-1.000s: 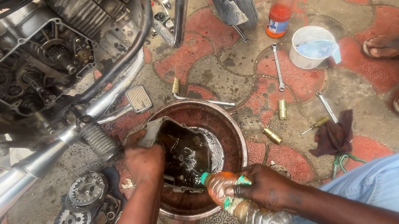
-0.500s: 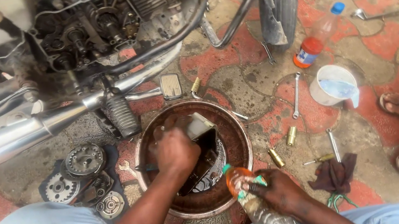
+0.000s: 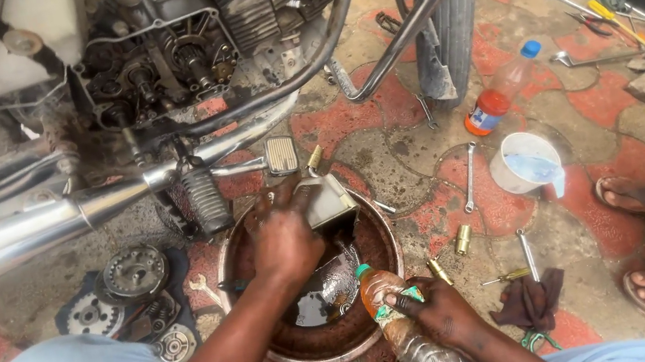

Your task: Cleaning and inspecting motorcycle engine components using a cleaning solution.

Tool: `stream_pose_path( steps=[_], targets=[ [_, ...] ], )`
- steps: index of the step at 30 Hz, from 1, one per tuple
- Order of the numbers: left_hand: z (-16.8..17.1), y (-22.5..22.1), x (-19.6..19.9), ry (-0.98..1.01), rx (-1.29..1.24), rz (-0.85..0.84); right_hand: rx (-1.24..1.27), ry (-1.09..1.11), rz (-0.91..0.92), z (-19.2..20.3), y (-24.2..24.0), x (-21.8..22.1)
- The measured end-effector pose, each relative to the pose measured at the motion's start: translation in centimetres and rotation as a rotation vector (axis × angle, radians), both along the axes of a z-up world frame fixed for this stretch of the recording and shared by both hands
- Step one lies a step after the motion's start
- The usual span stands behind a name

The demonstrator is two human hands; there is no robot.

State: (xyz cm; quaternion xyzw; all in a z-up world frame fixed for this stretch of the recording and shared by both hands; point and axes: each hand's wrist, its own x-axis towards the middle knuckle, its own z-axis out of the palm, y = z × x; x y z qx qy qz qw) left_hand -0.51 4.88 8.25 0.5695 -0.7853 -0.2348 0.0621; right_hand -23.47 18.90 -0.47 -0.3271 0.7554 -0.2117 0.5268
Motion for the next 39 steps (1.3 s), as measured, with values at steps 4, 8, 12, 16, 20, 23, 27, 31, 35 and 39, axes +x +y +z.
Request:
stream_pose_path(
  steps=[4, 8, 12, 16, 20, 23, 27, 31, 35, 39],
  targets=[
    [-0.6, 0.0, -1.2, 0.129, 0.008, -0.061, -0.081, 0.191, 0.2, -3.5, 0.3, -0.8],
    [-2.9, -0.1, -0.7, 0.019, -0.142, -0.131, -0.026, 0.091, 0.044, -2.0, -0.1, -0.4],
    [-3.7, -0.1, -0.7, 0.061, -0.401, -0.245, -0.281, 0.052, 0.165, -5.3, 0.8, -1.1],
    [-3.3, 0.6, -0.2, 0.133, -0.549, -0.332, -0.029, 0.039, -0.093, 2.3, -0.5, 1.0],
    [-2.9, 0.7, -0.8, 0.217, -0.708, -0.381, -0.155, -0.032, 0.013, 2.4, 0.2, 0.8],
    [-3.8, 0.3, -0.6, 0.274, -0.785, -0.331, -0.236, -0.063, 0.036, 2.9, -0.1, 0.1],
    [-2.0, 1.0, -1.2, 0.333, -0.778, -0.277, -0.554, 0.243, 0.215, -7.1, -0.1, -1.3],
    [-3.0, 0.4, -0.9, 0.614, -0.548, -0.064, -0.169, -0.105, -0.053, 3.4, -0.2, 0.8],
    [-2.0, 0.4, -0.9, 0.479, -0.75, -0.156, -0.446, -0.121, 0.041, -0.3, -0.1, 0.0],
    [-0.7, 1.0, -1.7, 0.889, -0.345, 0.002, -0.25, -0.237, -0.077, 3.6, -0.5, 0.6]
  ],
)
